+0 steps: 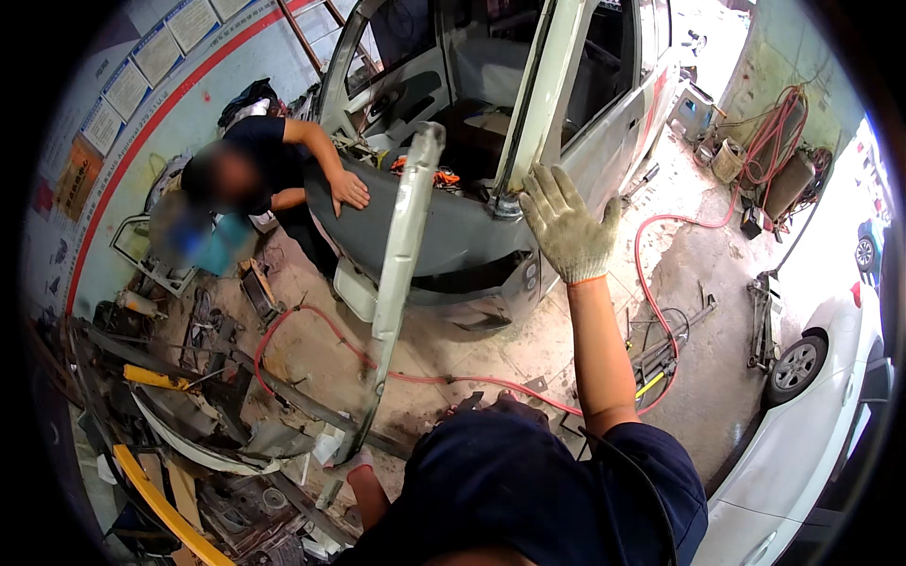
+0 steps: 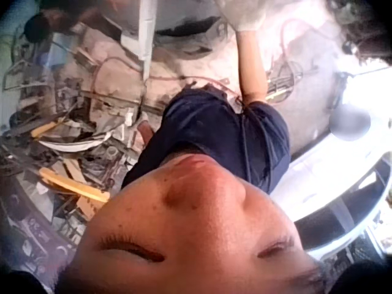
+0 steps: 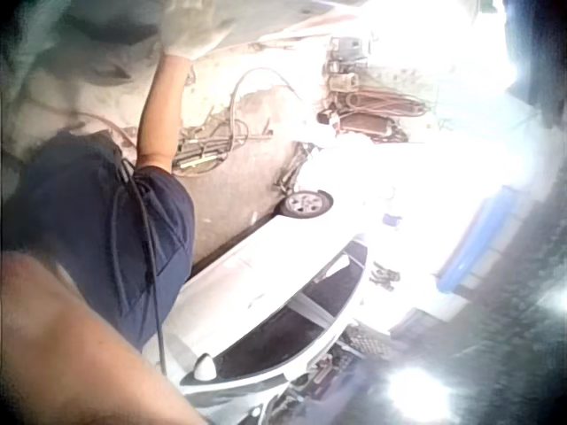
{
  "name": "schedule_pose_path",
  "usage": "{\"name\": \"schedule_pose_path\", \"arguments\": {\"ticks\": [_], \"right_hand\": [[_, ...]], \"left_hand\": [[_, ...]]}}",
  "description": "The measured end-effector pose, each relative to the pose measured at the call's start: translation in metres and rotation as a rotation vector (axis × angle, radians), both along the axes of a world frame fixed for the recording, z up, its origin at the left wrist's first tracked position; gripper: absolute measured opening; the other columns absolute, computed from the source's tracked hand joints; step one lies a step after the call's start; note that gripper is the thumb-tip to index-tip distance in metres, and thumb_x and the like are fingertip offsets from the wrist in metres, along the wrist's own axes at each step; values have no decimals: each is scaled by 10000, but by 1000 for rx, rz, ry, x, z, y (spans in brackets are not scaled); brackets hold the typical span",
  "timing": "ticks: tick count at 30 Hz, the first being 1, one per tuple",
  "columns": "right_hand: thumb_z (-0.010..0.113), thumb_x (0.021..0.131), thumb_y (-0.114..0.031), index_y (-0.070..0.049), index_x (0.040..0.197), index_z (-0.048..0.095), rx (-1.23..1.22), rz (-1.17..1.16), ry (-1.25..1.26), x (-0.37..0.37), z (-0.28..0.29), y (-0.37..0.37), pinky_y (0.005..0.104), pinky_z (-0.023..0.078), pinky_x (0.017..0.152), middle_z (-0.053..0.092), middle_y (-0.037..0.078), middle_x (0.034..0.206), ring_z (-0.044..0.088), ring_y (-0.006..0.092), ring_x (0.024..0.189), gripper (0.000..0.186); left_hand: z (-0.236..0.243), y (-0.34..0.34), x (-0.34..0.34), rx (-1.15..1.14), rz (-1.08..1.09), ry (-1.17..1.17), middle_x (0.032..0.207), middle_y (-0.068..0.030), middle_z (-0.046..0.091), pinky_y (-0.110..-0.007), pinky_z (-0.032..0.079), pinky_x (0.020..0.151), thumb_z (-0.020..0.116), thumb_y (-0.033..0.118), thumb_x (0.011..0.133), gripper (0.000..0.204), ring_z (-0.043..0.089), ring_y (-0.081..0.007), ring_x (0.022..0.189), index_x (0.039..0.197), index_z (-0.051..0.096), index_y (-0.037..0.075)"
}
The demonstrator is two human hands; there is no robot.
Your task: The person uses a long metal pry bar to remove a damaged bumper from a vehicle. They work alongside a coworker to detach the bumper, then lift and carry it away from the car. The person then returns to the vehicle to assist with further removal of the bumper assembly.
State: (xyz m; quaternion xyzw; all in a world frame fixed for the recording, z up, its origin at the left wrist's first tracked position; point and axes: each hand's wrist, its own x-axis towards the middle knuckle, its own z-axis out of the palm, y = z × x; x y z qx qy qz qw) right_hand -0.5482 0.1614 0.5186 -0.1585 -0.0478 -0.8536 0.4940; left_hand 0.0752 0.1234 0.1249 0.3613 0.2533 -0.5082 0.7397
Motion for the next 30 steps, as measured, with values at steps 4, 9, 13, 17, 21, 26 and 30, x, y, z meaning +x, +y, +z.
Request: {"name": "schedule_pose_path", "arguments": {"ticks": [4, 9, 13, 17, 21, 26, 30], "right_hand": [[390, 903, -581, 50, 1383, 280, 275, -100, 118, 19, -14, -23, 519, 311, 1061, 382, 250, 1361, 371, 383, 1273, 800], [624, 863, -202, -6, 1079, 488, 608, -70, 280, 59, -47, -52, 442, 527, 761, 583, 151, 939, 621, 296, 805, 322], [647, 844, -166, -30, 945, 545, 544, 56, 277, 75, -50, -56, 409, 535, 692, 585, 95, 773, 608, 247, 683, 197], [656, 849, -160, -25, 917, 535, 456, 110, 335, 79, -41, -41, 413, 525, 728, 576, 92, 788, 598, 244, 748, 193], [639, 867, -168, -47, 922, 493, 640, -44, 272, 79, -43, -9, 426, 524, 723, 544, 78, 784, 568, 219, 679, 198], [653, 848, -145, -44, 921, 491, 1014, -421, 212, 39, -36, 69, 390, 510, 566, 520, 65, 703, 544, 193, 579, 205], [625, 856, -131, -1, 874, 559, 1153, -800, 378, 8, -5, 176, 340, 502, 541, 564, 73, 674, 568, 183, 559, 147]], "left_hand": [[26, 9, -14, -33, -52, -84, 1155, -85, 635, -467, 466, 913, 408, 633, 831, 645, 600, -321, 1048, 1161, 607, 116], [40, -6, -34, 11, -286, -71, 1088, -67, 656, -494, 484, 880, 433, 746, 774, 710, 631, -309, 975, 1107, 619, 148], [12, -14, -4, 69, -311, 29, 914, 3, 680, -470, 504, 848, 455, 735, 783, 633, 656, -274, 855, 977, 648, 163], [-6, -23, 4, 130, -330, 62, 1040, -11, 671, -447, 501, 867, 483, 678, 809, 606, 639, -274, 947, 1083, 641, 161], [52, -24, -79, 216, -599, 94, 1093, -24, 627, -445, 494, 876, 503, 676, 794, 624, 590, -286, 1029, 1100, 611, 143], [32, -7, -120, 618, -1222, -178, 1204, 4, 503, -454, 456, 909, 470, 724, 772, 795, 437, -246, 1221, 1268, 449, 104], [5, 3, -125, 659, -1309, -342, 1219, 16, 495, -471, 428, 927, 445, 675, 825, 705, 421, -244, 1235, 1299, 395, 156]]}}
